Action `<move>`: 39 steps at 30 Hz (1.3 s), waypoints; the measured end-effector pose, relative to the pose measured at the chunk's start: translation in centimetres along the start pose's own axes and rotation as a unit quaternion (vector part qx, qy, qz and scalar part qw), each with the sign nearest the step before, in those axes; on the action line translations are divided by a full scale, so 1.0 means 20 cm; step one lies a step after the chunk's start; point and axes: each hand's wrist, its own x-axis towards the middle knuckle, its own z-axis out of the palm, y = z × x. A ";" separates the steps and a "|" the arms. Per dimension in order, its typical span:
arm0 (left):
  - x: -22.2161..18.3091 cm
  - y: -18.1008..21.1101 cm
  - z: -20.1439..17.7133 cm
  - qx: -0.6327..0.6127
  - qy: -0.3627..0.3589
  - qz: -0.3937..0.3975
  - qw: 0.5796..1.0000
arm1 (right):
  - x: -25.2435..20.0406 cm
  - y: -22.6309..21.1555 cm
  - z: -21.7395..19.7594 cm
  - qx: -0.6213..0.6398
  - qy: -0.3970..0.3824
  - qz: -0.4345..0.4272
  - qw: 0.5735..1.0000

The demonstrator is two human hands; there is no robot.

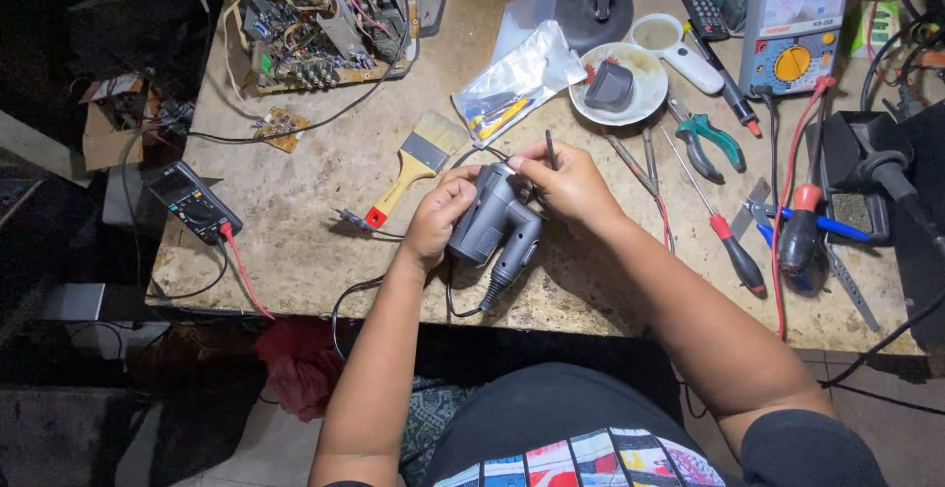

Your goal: Disassembling a small handheld electronic device, likely a hair dryer, to inspect internal components.

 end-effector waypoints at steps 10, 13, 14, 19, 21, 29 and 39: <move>-0.06 0.11 0.11 -0.088 0.025 -0.011 0.996 | -0.22 0.07 -0.11 -0.148 -0.002 -0.032 0.988; -0.07 0.14 0.15 -0.086 0.043 -0.027 0.995 | -0.40 0.03 -0.03 -0.191 -0.046 0.019 0.980; -0.06 0.10 0.12 -0.037 0.038 -0.003 0.999 | -0.44 0.02 0.02 -0.196 -0.044 0.047 0.978; -0.05 0.06 0.10 0.009 0.027 0.014 1.000 | -0.51 0.04 0.08 -0.181 -0.024 0.093 0.979; -0.06 0.11 0.10 0.027 0.027 0.033 0.999 | -0.50 0.03 0.09 -0.162 -0.048 0.092 0.981; -0.15 0.16 0.18 0.115 0.083 0.102 0.985 | -0.45 0.25 0.05 -0.044 -0.053 0.036 0.997; -0.20 0.13 0.28 0.165 0.173 0.255 0.937 | -0.49 0.13 0.08 0.243 -0.073 0.135 0.958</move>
